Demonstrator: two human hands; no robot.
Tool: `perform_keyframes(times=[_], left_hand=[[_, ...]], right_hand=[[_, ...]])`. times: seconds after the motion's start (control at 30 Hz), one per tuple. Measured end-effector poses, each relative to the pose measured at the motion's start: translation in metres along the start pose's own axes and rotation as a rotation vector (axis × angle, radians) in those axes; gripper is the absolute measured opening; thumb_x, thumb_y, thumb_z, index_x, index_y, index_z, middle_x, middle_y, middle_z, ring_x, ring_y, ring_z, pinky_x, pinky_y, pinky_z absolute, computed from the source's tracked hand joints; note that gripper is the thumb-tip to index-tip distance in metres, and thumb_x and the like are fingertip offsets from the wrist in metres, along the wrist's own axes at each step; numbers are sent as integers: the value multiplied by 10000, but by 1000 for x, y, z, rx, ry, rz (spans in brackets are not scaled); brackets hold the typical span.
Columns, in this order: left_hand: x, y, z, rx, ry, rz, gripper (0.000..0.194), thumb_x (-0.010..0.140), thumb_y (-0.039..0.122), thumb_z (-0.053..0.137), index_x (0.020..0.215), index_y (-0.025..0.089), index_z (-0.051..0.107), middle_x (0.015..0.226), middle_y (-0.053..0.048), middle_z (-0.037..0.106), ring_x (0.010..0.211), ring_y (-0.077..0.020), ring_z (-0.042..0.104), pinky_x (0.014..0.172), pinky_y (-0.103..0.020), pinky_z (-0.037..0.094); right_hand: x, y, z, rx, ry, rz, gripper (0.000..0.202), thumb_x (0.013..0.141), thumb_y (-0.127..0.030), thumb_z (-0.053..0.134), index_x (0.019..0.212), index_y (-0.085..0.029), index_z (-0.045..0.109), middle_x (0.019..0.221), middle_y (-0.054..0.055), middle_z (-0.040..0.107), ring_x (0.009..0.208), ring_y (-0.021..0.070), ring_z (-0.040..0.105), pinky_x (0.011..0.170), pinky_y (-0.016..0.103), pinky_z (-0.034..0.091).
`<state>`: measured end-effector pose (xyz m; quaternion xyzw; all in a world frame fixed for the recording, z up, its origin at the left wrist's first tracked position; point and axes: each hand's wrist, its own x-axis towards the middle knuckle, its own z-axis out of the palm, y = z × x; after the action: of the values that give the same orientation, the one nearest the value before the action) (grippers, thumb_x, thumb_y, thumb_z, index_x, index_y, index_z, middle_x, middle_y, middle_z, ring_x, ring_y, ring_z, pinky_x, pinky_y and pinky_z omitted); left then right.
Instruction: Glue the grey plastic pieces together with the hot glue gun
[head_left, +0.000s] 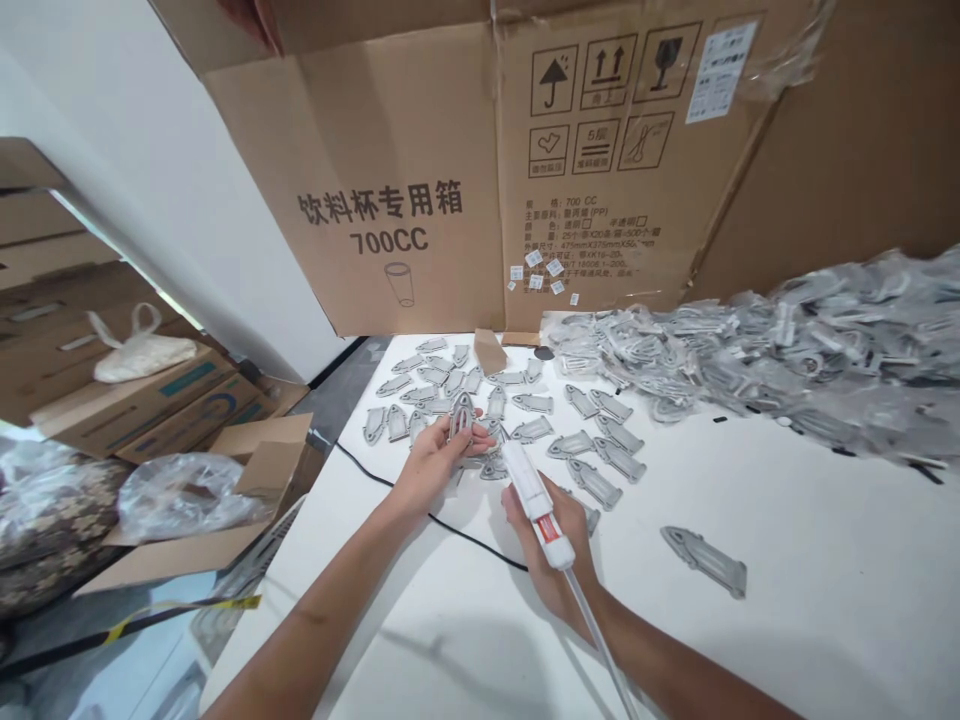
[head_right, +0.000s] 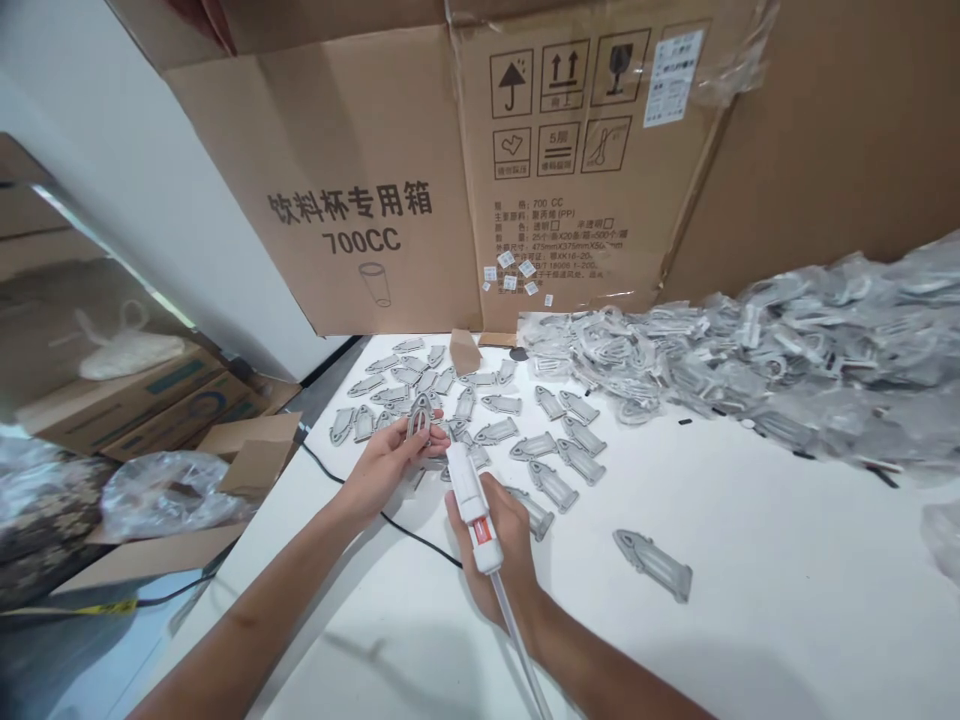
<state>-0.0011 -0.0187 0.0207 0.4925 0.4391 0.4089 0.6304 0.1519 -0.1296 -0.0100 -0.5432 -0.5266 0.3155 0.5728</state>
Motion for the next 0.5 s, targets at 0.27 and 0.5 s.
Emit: perform_keyframes(times=[0.27, 0.5], left_hand=[[1, -5, 3, -37, -12, 10, 401, 830, 434, 825, 1094, 158, 704, 999, -81, 735, 906, -201, 732, 904, -342, 602], [-5, -11, 12, 117, -39, 27, 332, 902, 518, 715, 938, 200, 626, 634, 36, 544, 488, -105, 494, 414, -205, 319]], right_hand=[[3, -4, -2, -3, -15, 1, 300, 1025, -409, 559, 775, -248, 522, 723, 12, 548, 634, 201, 544, 551, 325, 404], [1, 2, -1, 37, -31, 27, 276, 1037, -414, 558, 820, -245, 530, 740, 4, 541, 663, 199, 542, 575, 325, 413]])
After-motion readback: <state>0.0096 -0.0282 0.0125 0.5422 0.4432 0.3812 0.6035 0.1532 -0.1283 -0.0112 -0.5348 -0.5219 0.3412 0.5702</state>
